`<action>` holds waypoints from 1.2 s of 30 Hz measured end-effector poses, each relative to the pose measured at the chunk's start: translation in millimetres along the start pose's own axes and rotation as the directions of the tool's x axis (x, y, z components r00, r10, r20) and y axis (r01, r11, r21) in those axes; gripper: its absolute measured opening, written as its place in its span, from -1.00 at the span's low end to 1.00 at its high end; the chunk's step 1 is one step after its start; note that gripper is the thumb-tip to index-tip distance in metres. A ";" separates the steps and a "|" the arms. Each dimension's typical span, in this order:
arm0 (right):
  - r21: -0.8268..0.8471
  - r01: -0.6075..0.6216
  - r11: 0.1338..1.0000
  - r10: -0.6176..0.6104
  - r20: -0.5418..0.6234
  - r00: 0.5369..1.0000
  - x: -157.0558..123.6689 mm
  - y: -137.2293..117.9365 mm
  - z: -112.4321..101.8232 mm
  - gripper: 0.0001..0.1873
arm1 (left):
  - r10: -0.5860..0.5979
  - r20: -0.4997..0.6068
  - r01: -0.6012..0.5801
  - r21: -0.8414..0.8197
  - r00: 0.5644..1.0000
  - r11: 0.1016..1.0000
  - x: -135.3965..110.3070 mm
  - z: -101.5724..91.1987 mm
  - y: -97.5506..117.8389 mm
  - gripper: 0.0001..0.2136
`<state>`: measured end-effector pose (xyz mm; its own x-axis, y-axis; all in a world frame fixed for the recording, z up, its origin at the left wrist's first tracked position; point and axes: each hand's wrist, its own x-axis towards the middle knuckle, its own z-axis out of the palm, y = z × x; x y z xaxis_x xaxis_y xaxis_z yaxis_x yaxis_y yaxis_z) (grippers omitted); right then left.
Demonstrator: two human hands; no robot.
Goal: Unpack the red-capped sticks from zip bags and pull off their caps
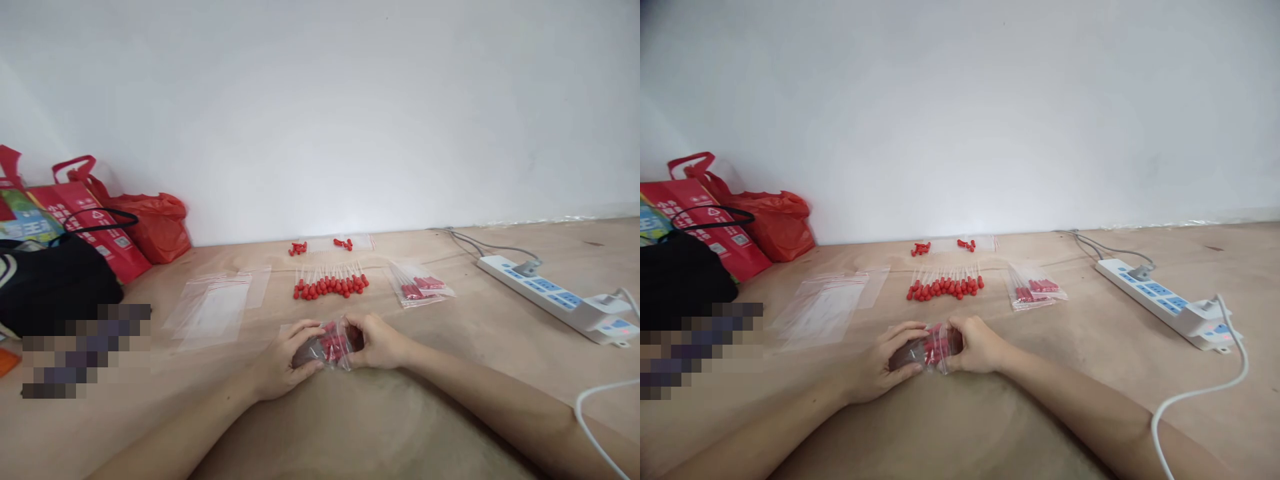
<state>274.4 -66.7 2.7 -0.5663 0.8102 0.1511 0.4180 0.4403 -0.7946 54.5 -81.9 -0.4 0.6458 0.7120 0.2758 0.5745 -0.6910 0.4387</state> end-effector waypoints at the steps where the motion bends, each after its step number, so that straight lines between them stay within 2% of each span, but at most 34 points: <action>1: 0.027 -0.013 1.000 0.013 0.012 1.000 -0.2 -0.5 0.6 -0.70 | -0.002 0.002 0.002 0.001 1.000 1.000 -0.2 0.4 -0.8 -0.65; 6: 0.097 0.003 0.995 -0.007 0.039 0.999 -0.1 2.4 -3.1 -0.75 | -0.010 0.007 0.010 0.005 1.000 1.000 -0.4 0.2 -1.6 -0.63; 12: 0.013 0.060 0.998 -0.061 0.137 0.989 -0.3 12.7 -19.0 -0.75 | -0.009 0.011 0.009 -0.018 1.000 1.000 1.3 -3.3 3.4 -0.67; 15: -0.014 0.046 0.999 -0.044 0.146 0.988 -0.7 13.1 -17.8 -0.69 | -0.029 0.012 0.029 -0.014 1.000 0.999 1.2 -3.4 3.5 -0.67; 20: -0.012 0.072 0.997 -0.070 0.122 0.990 -0.7 11.0 -21.2 -0.77 | -0.036 0.012 0.037 -0.022 0.999 0.999 0.6 -2.0 0.8 -0.68; 24: -0.074 0.048 0.996 -0.035 0.165 0.986 -0.9 11.0 -35.0 -0.75 | -0.040 0.027 0.041 -0.032 0.999 0.999 1.1 -1.7 -0.9 -0.68; 28: -0.115 0.063 0.991 -0.036 0.223 0.974 -1.0 10.6 -38.9 -0.72 | -0.043 0.040 0.043 -0.022 0.998 0.999 1.7 -2.9 0.3 -0.69; 33: -0.106 0.018 0.994 0.009 0.250 0.968 -0.5 13.5 -47.6 -0.71 | -0.050 0.035 0.050 -0.018 0.998 0.999 1.6 -2.9 1.3 -0.70; 36: 0.024 -0.065 0.998 0.058 0.240 0.969 0.4 20.4 -67.3 -0.73 | -0.041 0.036 0.042 -0.024 0.999 0.999 1.4 -1.8 0.2 -0.70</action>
<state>330.5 -31.3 26.2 -0.6950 0.7179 -0.0406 0.4373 0.3773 -0.8164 54.6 -80.9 1.6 0.6397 0.7346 0.2264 0.5886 -0.6575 0.4704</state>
